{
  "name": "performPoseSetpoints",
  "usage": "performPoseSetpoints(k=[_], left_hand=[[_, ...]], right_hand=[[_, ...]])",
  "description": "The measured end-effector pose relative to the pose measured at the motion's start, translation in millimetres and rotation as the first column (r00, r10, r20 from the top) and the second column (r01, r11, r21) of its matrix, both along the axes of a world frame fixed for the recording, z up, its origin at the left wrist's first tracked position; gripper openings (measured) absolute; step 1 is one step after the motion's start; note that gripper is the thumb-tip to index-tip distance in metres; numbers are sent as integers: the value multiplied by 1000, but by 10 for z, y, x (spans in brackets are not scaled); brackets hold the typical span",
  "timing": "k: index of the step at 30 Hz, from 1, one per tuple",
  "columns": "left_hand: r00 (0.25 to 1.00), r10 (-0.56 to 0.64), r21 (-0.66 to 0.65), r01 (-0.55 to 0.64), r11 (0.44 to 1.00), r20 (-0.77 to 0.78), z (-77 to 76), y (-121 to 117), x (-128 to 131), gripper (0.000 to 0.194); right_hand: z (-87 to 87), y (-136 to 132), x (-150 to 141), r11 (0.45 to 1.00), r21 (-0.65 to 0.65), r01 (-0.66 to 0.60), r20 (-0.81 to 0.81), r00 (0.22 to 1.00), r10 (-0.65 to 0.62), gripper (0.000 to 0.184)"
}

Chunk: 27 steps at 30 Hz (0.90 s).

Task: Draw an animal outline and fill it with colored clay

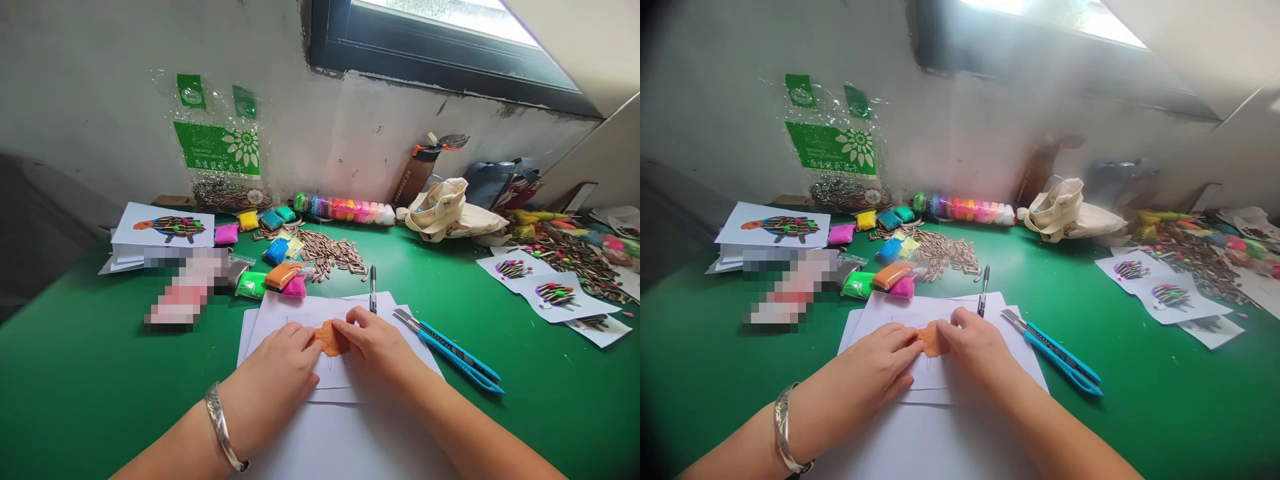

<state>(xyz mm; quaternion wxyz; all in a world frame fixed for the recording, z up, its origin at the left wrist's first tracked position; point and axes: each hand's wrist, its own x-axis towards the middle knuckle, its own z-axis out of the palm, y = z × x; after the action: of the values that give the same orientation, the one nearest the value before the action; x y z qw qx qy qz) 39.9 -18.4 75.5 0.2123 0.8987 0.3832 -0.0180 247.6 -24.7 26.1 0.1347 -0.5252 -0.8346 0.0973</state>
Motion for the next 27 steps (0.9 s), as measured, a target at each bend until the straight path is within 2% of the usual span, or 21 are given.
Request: performPoseSetpoints(k=[3,8,14,18,22,25,27], left_hand=[[1000,-10,13,10,1000,-8,0,0,7,22],[1000,-6,1,6,1000,-24,-2,11,8,23],[1000,-7,10,7,1000,15,-20,3,-15,27],[1000,-16,-19,16,1000,13,27,36,-68,16],[1000,6,-32,-7,999,-18,43,106,-146,15],[1000,8,-16,-8,1000,-12,14,138,-181,19],[1000,6,-7,-6,1000,-8,-6,141,-188,19]], right_hand=[[0,6,-7,1000,-8,13,7,1000,-13,26],[16,-3,25,996,-86,33,-162,986,-46,29],[8,-6,-1,998,-51,26,-24,999,-27,28],[-28,2,64,999,-33,4,-186,983,-10,36],[-44,-39,99,992,87,-94,-231,967,112,46],[-5,-82,55,975,73,-210,-138,966,218,36],[27,-97,22,972,56,-230,-99,967,235,31]])
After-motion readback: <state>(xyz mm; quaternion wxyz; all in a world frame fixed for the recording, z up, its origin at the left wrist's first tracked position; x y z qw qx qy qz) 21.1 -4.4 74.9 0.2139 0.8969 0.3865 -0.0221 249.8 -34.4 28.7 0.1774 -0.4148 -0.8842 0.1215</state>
